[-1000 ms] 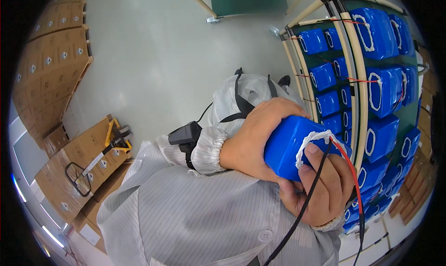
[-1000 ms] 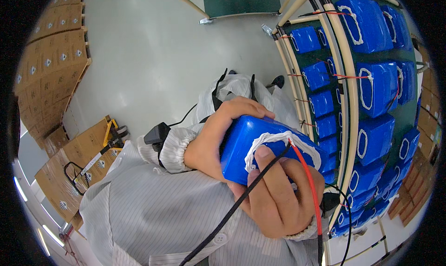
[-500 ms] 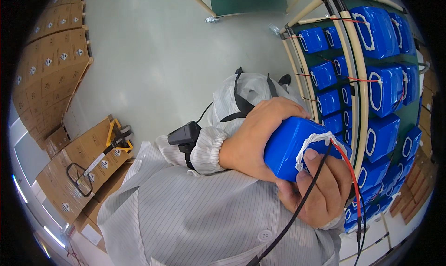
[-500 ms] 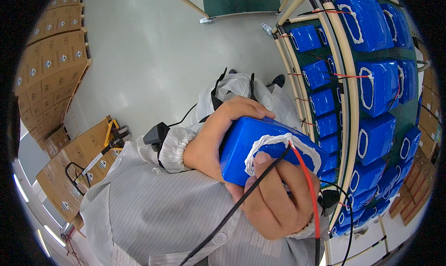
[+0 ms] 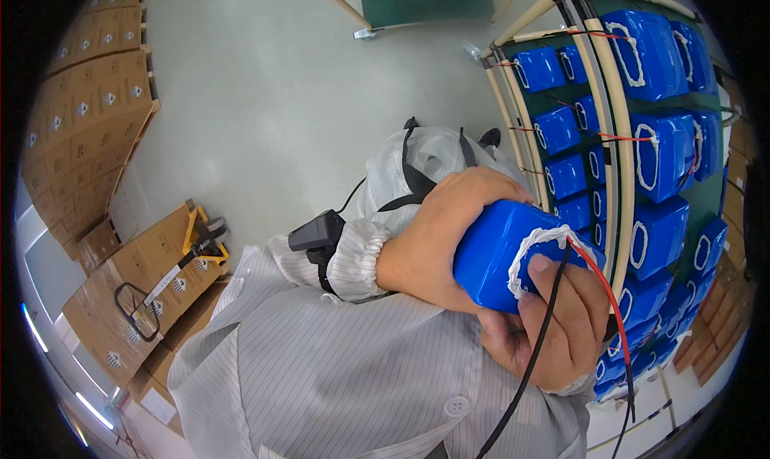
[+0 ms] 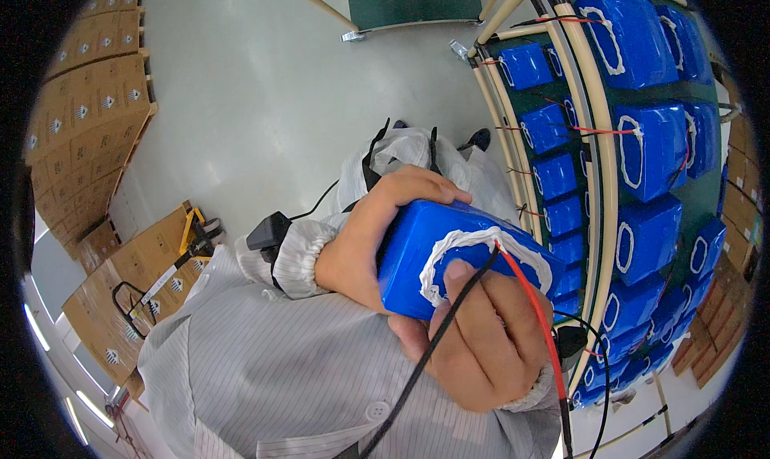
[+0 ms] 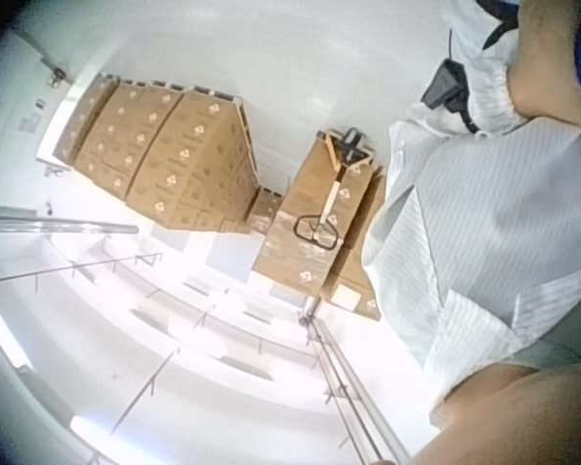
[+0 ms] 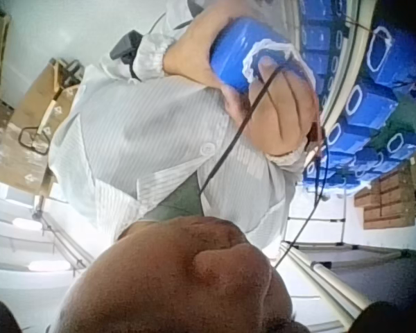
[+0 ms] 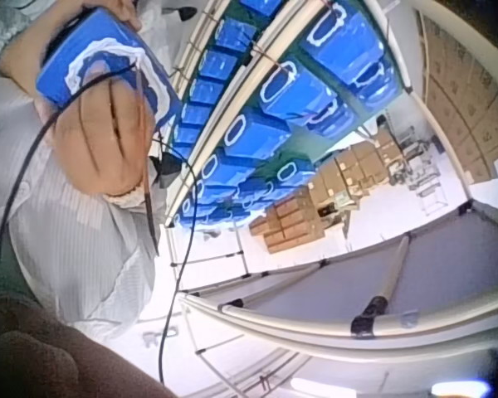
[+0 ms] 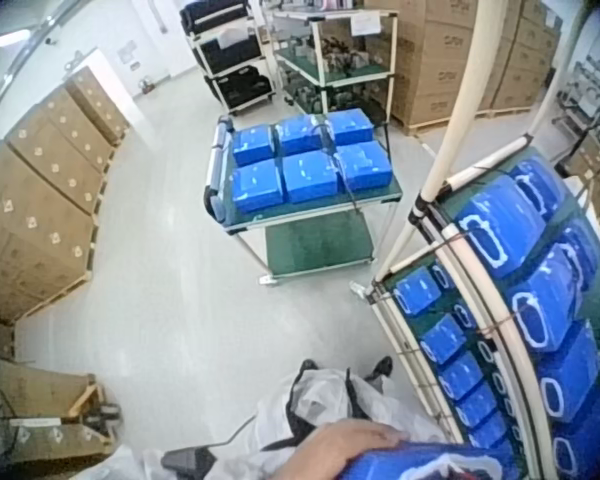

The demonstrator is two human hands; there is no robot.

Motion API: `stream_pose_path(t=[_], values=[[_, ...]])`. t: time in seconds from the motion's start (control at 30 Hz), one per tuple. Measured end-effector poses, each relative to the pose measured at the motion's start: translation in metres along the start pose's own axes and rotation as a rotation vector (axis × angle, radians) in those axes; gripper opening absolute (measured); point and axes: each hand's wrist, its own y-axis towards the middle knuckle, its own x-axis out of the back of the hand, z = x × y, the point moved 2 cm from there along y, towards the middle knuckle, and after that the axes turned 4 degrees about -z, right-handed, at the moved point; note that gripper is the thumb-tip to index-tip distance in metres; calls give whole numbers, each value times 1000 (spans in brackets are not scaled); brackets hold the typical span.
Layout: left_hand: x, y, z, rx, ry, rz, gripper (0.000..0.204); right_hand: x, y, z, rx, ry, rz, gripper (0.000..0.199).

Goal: Applying a white adhesive sealant in a rectangular pattern onto the top surface of blue industrial battery packs.

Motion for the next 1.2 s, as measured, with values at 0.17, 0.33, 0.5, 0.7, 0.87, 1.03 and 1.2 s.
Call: stream_pose_path(t=[0.17,0.33,0.5,0.7,0.87,1.03,1.2], values=[[0,4,-3,-28,24,4,95,3,8,2,3,0,9,37],[1,4,-4,3,-3,10,95,3,4,-1,25,42,-42,35],[2,4,-2,-4,13,8,96,1,8,-1,-20,40,-34,32],[3,7,-2,-19,38,13,97,4,7,-4,6,63,2,33],[1,7,-3,-8,16,0,97,5,4,-6,57,127,-35,34],[0,8,-1,1,7,3,96,5,9,-10,9,100,-1,33],[1,8,-1,-14,39,8,96,4,7,-10,10,126,-11,33]])
